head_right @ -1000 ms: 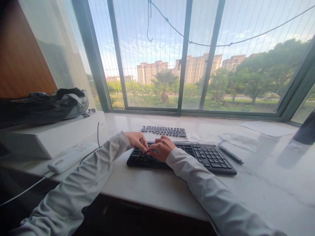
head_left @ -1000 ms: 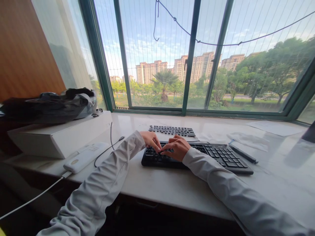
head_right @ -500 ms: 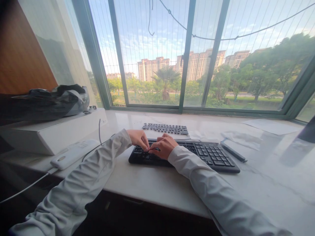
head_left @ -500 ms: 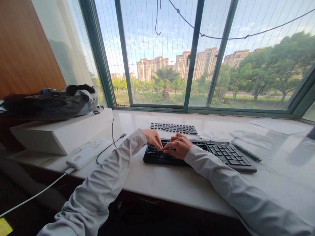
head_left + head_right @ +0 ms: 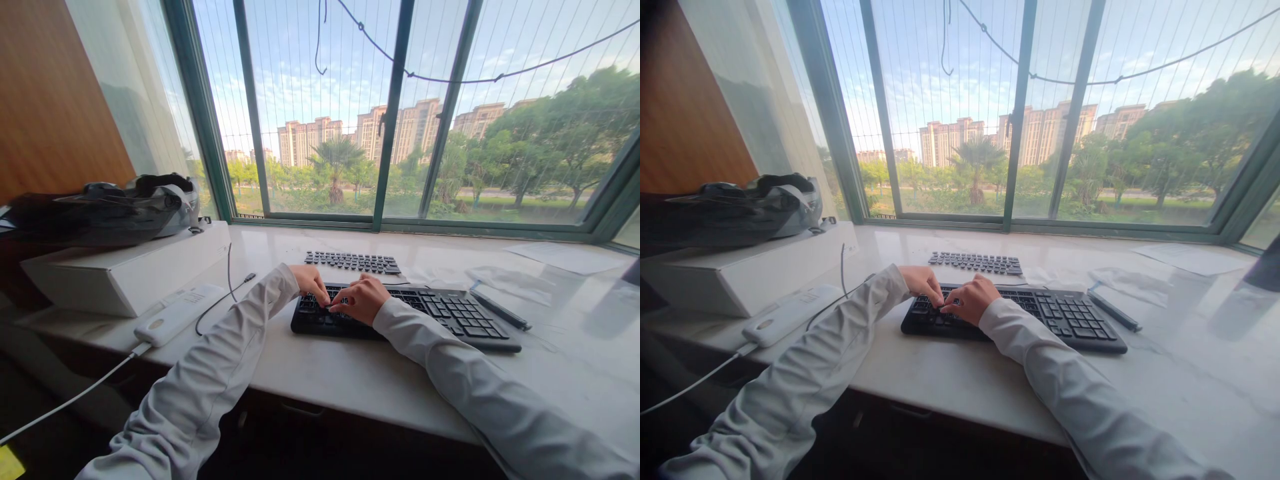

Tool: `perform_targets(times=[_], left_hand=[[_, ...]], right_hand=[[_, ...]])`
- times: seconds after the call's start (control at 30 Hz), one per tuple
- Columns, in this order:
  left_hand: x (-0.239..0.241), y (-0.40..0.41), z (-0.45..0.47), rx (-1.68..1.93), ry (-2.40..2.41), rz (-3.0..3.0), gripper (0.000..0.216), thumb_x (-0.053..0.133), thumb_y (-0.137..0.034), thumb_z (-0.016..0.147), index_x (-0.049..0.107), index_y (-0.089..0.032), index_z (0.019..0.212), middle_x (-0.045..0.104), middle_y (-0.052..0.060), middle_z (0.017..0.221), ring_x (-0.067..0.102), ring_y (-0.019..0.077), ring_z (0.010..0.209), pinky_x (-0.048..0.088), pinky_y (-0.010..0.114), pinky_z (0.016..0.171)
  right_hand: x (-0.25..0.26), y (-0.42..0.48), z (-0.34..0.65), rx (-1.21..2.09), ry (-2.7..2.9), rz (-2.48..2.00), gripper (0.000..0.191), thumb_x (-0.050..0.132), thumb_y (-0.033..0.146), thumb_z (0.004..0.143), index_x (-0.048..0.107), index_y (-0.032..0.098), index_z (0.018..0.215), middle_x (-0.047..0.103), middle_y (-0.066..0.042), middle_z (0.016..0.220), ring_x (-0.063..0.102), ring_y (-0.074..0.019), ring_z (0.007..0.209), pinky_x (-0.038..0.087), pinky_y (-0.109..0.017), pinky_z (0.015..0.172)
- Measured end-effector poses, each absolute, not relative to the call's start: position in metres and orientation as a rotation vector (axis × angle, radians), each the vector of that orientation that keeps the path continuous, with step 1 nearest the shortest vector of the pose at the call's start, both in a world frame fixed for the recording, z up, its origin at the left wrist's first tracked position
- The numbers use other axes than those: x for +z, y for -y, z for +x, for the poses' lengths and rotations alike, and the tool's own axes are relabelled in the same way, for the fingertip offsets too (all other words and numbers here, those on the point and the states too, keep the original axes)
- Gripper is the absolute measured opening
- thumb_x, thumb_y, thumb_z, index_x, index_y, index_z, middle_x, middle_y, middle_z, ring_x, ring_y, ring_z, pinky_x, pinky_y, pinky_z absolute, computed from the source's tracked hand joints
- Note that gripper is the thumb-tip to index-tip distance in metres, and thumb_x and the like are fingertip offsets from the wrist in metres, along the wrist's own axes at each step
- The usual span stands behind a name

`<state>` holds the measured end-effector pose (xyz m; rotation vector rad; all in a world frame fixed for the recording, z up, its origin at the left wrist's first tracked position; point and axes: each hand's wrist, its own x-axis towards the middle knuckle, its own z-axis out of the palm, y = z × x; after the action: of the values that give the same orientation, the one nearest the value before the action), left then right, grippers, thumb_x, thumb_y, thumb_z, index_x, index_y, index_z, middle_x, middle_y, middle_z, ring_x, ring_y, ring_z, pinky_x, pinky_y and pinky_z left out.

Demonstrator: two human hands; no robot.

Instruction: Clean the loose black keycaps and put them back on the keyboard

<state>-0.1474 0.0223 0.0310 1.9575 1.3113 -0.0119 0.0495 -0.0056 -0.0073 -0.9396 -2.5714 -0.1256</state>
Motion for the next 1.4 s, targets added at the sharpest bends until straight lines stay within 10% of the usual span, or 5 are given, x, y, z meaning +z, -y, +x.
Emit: perform_targets(times=[1.4], left_hand=[[0.029, -0.018, -0.146, -0.045, -1.376, 2.098, 0.059, 0.07, -0.063, 0.047, 0.074, -0.022, 0.088, 0.05, -0.004, 0.044, 0.031, 0.0062, 0.041, 0.022, 0.024, 0.045]], right_hand=[[-0.011, -0.001, 0.051, 0.188, 2.555, -0.999, 0.026, 0.061, 0.048, 0.073, 0.072, 0.027, 0.084, 0.057, 0.004, 0.053, 0.047, -0.0073, 0.047, 0.028, -0.021, 0.05]])
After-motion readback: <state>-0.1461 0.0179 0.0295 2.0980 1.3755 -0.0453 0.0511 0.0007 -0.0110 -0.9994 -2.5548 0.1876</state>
